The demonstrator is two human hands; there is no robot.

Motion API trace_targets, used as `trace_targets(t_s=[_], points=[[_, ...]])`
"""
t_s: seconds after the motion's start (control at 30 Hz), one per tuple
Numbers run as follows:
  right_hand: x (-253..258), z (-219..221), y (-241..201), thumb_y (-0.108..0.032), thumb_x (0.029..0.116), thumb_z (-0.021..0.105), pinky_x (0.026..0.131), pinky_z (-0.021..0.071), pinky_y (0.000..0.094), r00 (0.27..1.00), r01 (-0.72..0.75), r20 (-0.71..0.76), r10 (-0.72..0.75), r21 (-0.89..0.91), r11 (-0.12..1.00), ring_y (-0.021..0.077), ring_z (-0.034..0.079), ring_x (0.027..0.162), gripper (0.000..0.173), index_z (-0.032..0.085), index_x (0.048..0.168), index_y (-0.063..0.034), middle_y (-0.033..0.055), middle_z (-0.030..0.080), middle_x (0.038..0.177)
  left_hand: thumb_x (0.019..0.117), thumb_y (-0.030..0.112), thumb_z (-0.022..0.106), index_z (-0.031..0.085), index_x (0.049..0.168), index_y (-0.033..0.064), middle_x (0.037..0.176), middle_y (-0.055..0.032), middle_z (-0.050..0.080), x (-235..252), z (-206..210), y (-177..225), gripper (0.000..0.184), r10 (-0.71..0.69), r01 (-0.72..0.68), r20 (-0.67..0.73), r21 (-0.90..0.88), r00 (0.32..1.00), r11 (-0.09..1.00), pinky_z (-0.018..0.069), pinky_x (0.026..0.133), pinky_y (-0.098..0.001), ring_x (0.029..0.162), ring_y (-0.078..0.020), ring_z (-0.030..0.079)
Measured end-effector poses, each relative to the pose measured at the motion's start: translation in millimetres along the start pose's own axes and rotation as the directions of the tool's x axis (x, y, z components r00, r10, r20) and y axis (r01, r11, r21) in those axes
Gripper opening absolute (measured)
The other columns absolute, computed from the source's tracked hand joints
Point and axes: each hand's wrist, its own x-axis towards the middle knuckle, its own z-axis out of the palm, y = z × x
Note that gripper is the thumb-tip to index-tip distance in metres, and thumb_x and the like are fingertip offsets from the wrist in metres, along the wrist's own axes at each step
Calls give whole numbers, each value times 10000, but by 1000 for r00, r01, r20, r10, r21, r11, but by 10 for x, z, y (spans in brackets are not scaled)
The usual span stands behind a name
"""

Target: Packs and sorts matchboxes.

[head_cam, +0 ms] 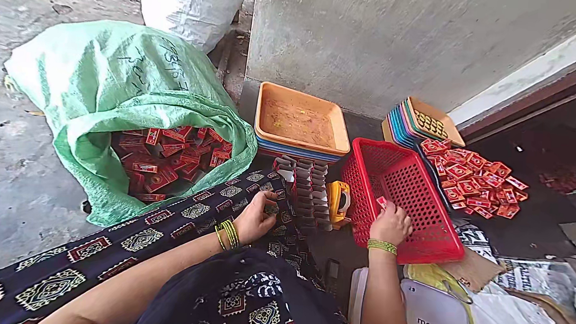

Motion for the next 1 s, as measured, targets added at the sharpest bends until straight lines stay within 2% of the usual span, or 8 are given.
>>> trace_targets(t_s=[0.1,0.23,0.37,0.47,0.6,0.7,0.8,1.0], points=[[80,172,196,-180,1069,452,1054,458,593,967,-99,229,114,-74,992,381,614,1261,357,668,1346,-119,188,652,1351,933,166,598,439,1387,13,1389,-152,543,11,-1,8,505,-21,21,18,0,1000,1000,627,819,-325,1122,-164,672],[-187,359,24,-151,1027,507,1037,478,584,969,216,84,-230,153,964,417,629,1195,309,720,1214,-29,225,675,1260,942,169,594,476,1361,21,1366,-148,560,10,5,16,460,-42,42,25,12,999,999,623,821,-329,1097,-163,676],[-411,731,-263,-250,904,747,1086,456,537,747,389,441,-498,319,864,353,598,1233,304,763,1171,-105,161,685,1243,953,154,583,511,1330,25,1330,-139,588,1,20,15,405,-28,27,29,13,999,1000,622,829,-334,1080,-162,683],[-471,860,-330,-186,934,707,1084,457,511,702,400,532,-474,257,880,320,620,1210,208,769,1116,-105,139,702,1209,960,138,569,567,1267,28,1260,-120,632,-8,-5,27,326,17,-18,36,39,999,999,606,843,-327,1064,-152,677],[-375,345,-373,-208,1038,567,961,535,544,667,334,566,-485,354,874,311,701,1075,217,692,1184,-106,136,732,1113,979,159,580,614,1213,38,1203,-104,666,-11,-40,25,266,37,-39,52,52,998,998,596,887,-318,1077,-136,675],[-407,-154,-467,-236,1051,543,910,567,403,711,411,274,-648,585,699,179,705,984,224,702,1150,-113,68,732,1042,1005,281,622,616,1261,32,1243,-115,672,10,17,39,358,90,-95,68,81,994,992,541,1007,-342,1152,-147,652],[-544,-511,-813,-199,1027,610,835,577,242,721,391,17,-693,815,427,49,693,903,187,733,1122,-94,17,746,1008,958,419,708,477,1437,-19,1395,-183,581,14,67,170,689,157,-162,129,27,979,986,542,1050,-380,1277,-208,602],[-973,-547,-1558,-99,1019,593,769,582,271,877,-45,62,-476,998,46,96,682,833,175,588,1160,5,49,705,921,907,351,778,210,1523,-101,1207,-196,671,-39,47,278,952,235,-238,-53,-58,971,970,572,1000,-376,1099,-178,696]])
